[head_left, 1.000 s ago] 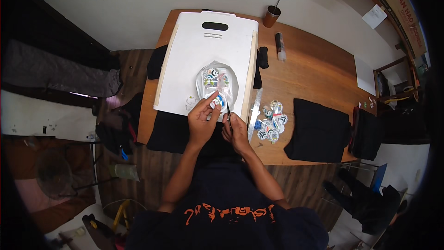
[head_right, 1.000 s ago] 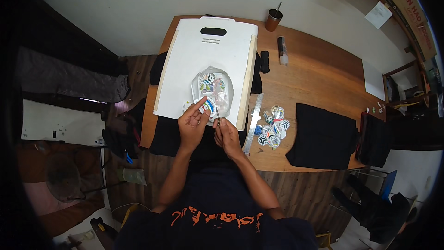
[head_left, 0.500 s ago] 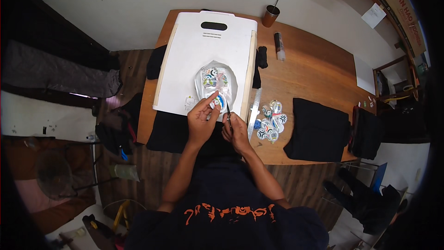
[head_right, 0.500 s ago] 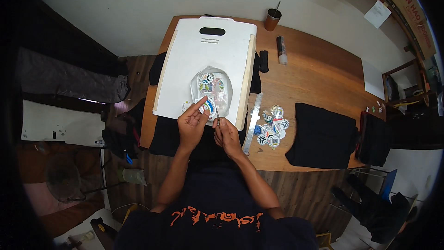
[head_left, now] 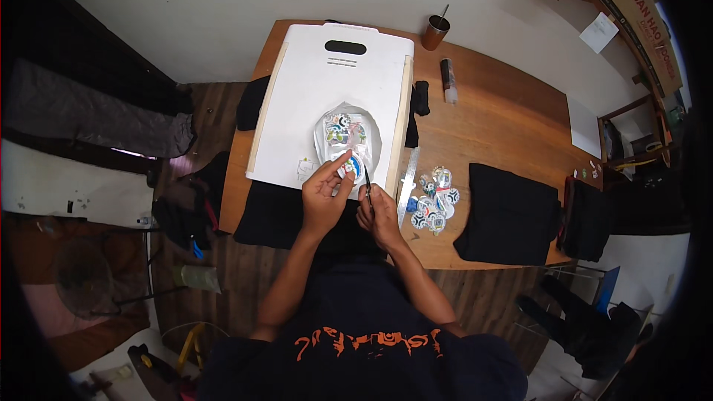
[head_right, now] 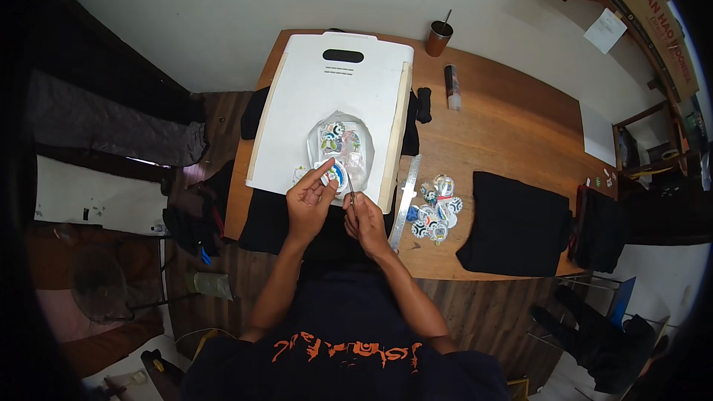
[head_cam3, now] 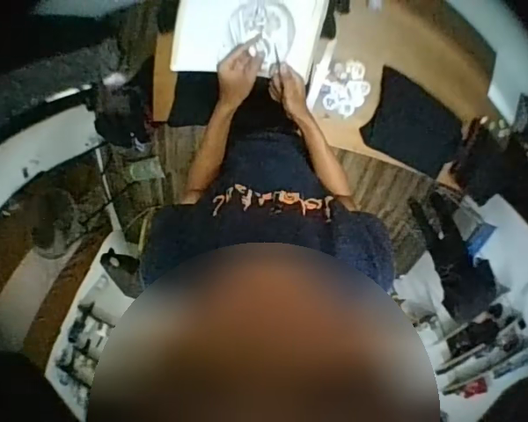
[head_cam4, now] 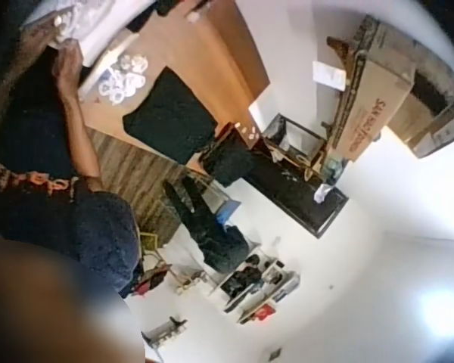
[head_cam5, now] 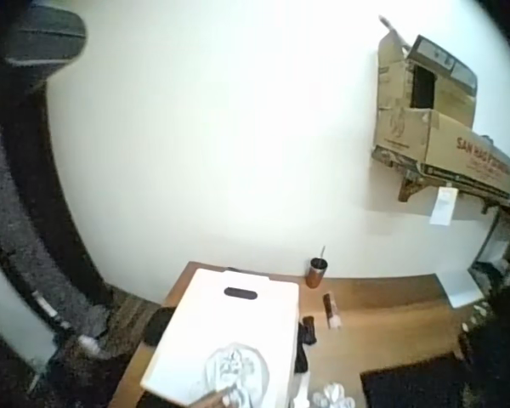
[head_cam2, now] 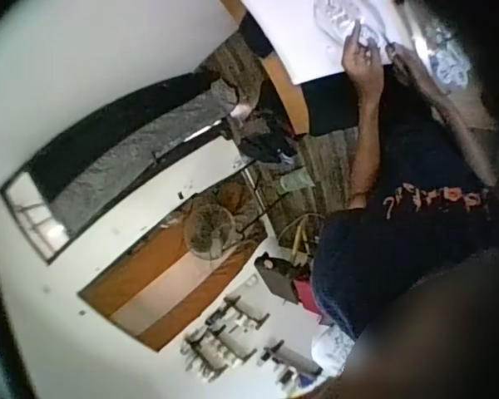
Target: The recorder is using a weeding tool to separate or clean up printed sticker designs on a workbench.
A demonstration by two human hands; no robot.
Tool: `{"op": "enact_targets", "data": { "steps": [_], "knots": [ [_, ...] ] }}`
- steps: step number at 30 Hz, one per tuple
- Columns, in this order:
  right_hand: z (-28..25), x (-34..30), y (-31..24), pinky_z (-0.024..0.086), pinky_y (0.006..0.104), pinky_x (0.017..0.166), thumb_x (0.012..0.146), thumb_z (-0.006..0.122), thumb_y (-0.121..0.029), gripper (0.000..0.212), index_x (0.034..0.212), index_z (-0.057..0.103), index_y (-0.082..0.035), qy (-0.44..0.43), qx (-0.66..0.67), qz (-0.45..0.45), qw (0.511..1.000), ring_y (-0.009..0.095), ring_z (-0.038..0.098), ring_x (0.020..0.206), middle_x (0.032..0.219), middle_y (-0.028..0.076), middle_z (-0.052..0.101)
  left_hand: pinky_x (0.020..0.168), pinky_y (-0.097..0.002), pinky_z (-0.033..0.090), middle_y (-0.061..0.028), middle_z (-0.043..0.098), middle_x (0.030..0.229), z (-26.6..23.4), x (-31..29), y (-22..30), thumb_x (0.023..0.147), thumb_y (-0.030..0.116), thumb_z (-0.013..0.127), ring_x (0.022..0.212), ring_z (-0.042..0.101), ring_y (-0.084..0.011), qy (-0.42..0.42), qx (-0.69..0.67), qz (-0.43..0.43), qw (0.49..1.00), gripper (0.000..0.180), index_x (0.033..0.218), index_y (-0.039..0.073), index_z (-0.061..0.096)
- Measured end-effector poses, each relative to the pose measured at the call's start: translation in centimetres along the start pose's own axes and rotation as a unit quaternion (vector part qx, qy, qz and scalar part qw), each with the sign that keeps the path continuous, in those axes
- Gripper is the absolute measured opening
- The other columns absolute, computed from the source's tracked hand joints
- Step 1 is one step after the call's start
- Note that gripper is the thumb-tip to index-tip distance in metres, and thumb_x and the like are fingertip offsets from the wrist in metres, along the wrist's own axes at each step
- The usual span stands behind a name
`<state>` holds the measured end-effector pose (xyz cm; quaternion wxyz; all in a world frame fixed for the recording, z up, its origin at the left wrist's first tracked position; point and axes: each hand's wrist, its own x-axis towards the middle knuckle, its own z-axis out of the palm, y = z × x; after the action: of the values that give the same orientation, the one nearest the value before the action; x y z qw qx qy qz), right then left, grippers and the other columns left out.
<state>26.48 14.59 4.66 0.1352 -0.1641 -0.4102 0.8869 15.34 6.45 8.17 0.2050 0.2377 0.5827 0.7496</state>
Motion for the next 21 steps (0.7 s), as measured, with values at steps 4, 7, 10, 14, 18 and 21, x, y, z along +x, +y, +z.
{"op": "enact_targets", "data": {
  "steps": [4,7,10,14,18,21],
  "knots": [
    [-0.19,-0.05,-0.02,0.021,0.0214,0.040,0.107,0.035,-0.038,0.039,0.094,0.050,-0.004,0.001,-0.004,0.001,1.000,0.004,0.024,0.041,0.053,-0.006,0.029,0.077,-0.0196,0.050,-0.0062,0.061,0.105,0.13,-0.23,-0.07,0.092,-0.010,0.058,0.090,0.059,-0.0067,-0.002,0.000,-0.001,1.000,0.037,0.128,-0.005,0.058],
    [-0.05,0.03,-0.23,0.021,0.0214,0.040,0.107,0.035,-0.038,0.039,0.094,0.050,-0.004,0.000,-0.009,0.005,1.000,0.004,0.024,0.041,0.053,-0.006,0.029,0.077,-0.0195,0.050,-0.0060,0.061,0.105,-0.11,-0.31,-0.26,0.092,-0.010,0.057,0.090,0.059,-0.0067,-0.006,0.002,-0.009,1.000,0.037,0.128,-0.005,0.058],
    [-0.05,0.04,-0.21,0.021,0.0214,0.040,0.107,0.035,-0.038,0.039,0.094,0.050,-0.004,-0.003,-0.014,0.002,1.000,0.004,0.024,0.040,0.053,-0.006,0.029,0.077,-0.0194,0.050,-0.0057,0.060,0.104,-0.07,-0.31,-0.21,0.092,-0.010,0.057,0.090,0.058,-0.0065,-0.006,0.009,-0.007,1.000,0.037,0.128,-0.005,0.058],
    [-0.04,0.00,-0.12,0.021,0.0213,0.040,0.107,0.034,-0.037,0.038,0.095,0.050,-0.005,-0.001,-0.013,-0.002,1.000,0.004,0.023,0.041,0.053,-0.006,0.029,0.077,-0.0192,0.049,-0.0053,0.060,0.103,-0.04,-0.29,-0.21,0.092,-0.010,0.057,0.090,0.058,-0.0064,-0.006,0.004,-0.005,1.000,0.037,0.128,-0.005,0.058],
    [-0.06,-0.08,0.01,0.022,0.0214,0.040,0.107,0.033,-0.037,0.038,0.095,0.050,-0.005,0.009,0.000,0.008,1.000,0.005,0.024,0.041,0.054,-0.006,0.030,0.077,-0.0193,0.049,-0.0053,0.060,0.103,0.10,-0.24,0.12,0.092,-0.010,0.057,0.090,0.058,-0.0063,0.003,-0.001,-0.008,1.000,0.037,0.129,-0.006,0.058],
    [0.23,-0.16,-0.23,0.022,0.0213,0.040,0.107,0.033,-0.037,0.038,0.095,0.050,-0.005,0.015,-0.006,0.017,1.000,0.005,0.024,0.041,0.054,-0.005,0.030,0.078,-0.0193,0.049,-0.0052,0.060,0.103,-0.08,-0.30,-0.13,0.092,-0.010,0.057,0.090,0.058,-0.0063,0.003,0.000,-0.001,1.000,0.037,0.129,-0.006,0.057]
  ]
}}
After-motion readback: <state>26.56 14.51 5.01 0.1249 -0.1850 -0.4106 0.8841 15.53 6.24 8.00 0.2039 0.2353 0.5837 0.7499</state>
